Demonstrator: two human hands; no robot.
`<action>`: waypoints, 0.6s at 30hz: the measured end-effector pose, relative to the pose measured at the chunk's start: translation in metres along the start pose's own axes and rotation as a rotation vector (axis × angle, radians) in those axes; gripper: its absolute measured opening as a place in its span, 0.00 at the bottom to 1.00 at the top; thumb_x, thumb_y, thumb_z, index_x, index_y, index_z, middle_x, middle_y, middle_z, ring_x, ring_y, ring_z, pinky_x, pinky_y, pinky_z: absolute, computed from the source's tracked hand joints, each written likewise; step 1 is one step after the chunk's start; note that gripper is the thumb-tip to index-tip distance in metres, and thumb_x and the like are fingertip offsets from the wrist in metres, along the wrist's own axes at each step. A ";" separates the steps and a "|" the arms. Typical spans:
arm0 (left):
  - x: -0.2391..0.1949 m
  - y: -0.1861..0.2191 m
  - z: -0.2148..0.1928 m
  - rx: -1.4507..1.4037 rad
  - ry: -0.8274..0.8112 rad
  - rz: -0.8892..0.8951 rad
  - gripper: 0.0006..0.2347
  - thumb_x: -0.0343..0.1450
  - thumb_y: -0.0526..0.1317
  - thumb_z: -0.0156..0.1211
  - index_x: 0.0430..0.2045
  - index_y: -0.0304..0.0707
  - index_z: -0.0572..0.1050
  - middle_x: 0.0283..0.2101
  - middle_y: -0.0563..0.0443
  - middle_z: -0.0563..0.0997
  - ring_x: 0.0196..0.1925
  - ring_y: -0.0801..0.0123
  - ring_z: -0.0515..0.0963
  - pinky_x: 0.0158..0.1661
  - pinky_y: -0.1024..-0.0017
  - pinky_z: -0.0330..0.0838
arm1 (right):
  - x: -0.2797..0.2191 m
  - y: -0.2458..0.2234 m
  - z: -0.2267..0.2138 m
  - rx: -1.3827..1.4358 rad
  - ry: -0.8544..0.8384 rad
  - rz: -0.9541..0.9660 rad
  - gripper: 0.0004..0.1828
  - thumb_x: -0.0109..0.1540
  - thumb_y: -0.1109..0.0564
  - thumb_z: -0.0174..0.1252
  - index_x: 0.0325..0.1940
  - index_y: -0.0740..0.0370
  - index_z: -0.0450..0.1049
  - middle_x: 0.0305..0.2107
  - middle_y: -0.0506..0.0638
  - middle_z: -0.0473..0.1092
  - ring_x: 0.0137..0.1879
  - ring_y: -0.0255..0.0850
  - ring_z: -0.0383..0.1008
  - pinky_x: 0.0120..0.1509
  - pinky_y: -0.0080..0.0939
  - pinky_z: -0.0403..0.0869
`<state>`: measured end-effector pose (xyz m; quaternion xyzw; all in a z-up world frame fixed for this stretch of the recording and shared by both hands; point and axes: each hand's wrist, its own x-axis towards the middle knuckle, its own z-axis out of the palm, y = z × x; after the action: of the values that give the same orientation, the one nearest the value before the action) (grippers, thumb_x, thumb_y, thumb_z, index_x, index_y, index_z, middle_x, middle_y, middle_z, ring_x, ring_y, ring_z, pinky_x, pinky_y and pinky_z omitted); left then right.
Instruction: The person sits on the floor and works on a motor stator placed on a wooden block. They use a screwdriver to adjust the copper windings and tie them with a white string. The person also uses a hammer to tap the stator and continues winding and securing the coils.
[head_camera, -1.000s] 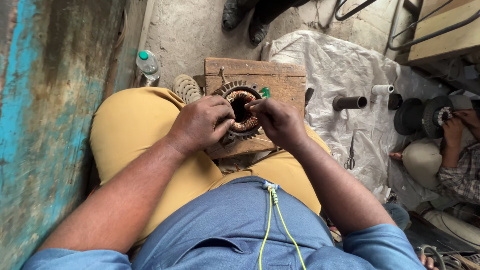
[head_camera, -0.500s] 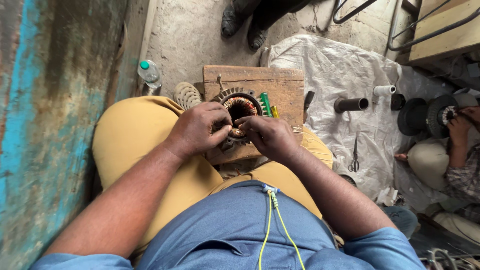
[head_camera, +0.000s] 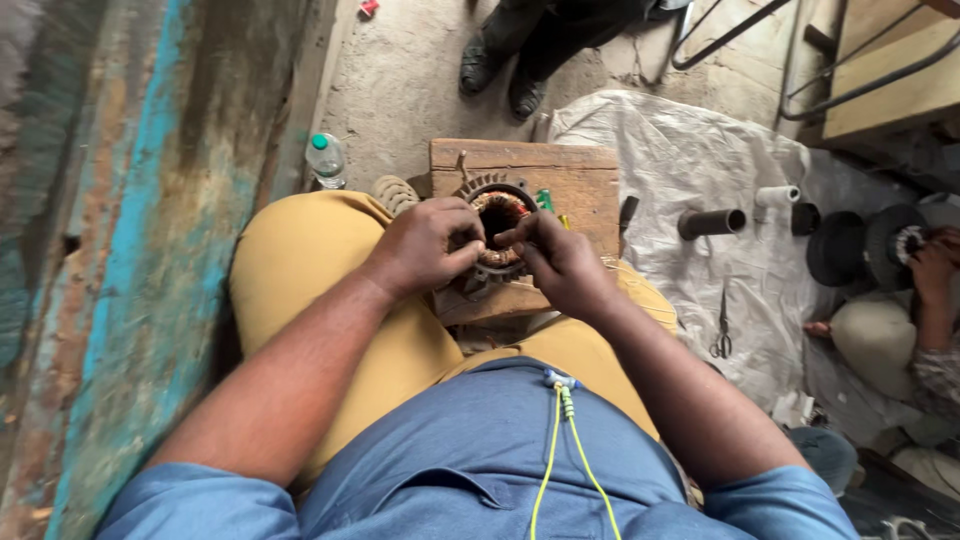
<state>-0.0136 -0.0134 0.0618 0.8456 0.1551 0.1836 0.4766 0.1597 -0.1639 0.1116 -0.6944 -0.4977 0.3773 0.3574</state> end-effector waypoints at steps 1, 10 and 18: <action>0.000 -0.001 0.000 0.001 0.004 -0.008 0.07 0.65 0.39 0.67 0.31 0.38 0.80 0.38 0.48 0.83 0.43 0.57 0.83 0.46 0.63 0.78 | -0.001 0.000 -0.001 -0.088 -0.016 0.000 0.05 0.69 0.61 0.53 0.50 0.60 0.69 0.45 0.52 0.80 0.51 0.45 0.83 0.54 0.43 0.80; -0.001 -0.003 0.004 -0.011 -0.011 -0.044 0.06 0.65 0.40 0.66 0.30 0.40 0.80 0.37 0.49 0.81 0.41 0.58 0.83 0.44 0.63 0.78 | 0.005 0.002 -0.004 -0.275 -0.043 0.081 0.08 0.67 0.58 0.55 0.50 0.59 0.70 0.42 0.53 0.80 0.47 0.47 0.83 0.49 0.46 0.79; 0.000 -0.006 0.006 0.001 -0.035 -0.071 0.07 0.64 0.40 0.67 0.30 0.40 0.80 0.36 0.49 0.81 0.41 0.58 0.82 0.43 0.63 0.78 | 0.006 0.003 -0.001 -0.511 -0.036 0.048 0.08 0.66 0.58 0.57 0.49 0.58 0.69 0.38 0.53 0.80 0.43 0.51 0.80 0.44 0.51 0.76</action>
<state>-0.0115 -0.0153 0.0542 0.8429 0.1766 0.1515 0.4851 0.1633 -0.1589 0.1087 -0.7669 -0.5666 0.2600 0.1525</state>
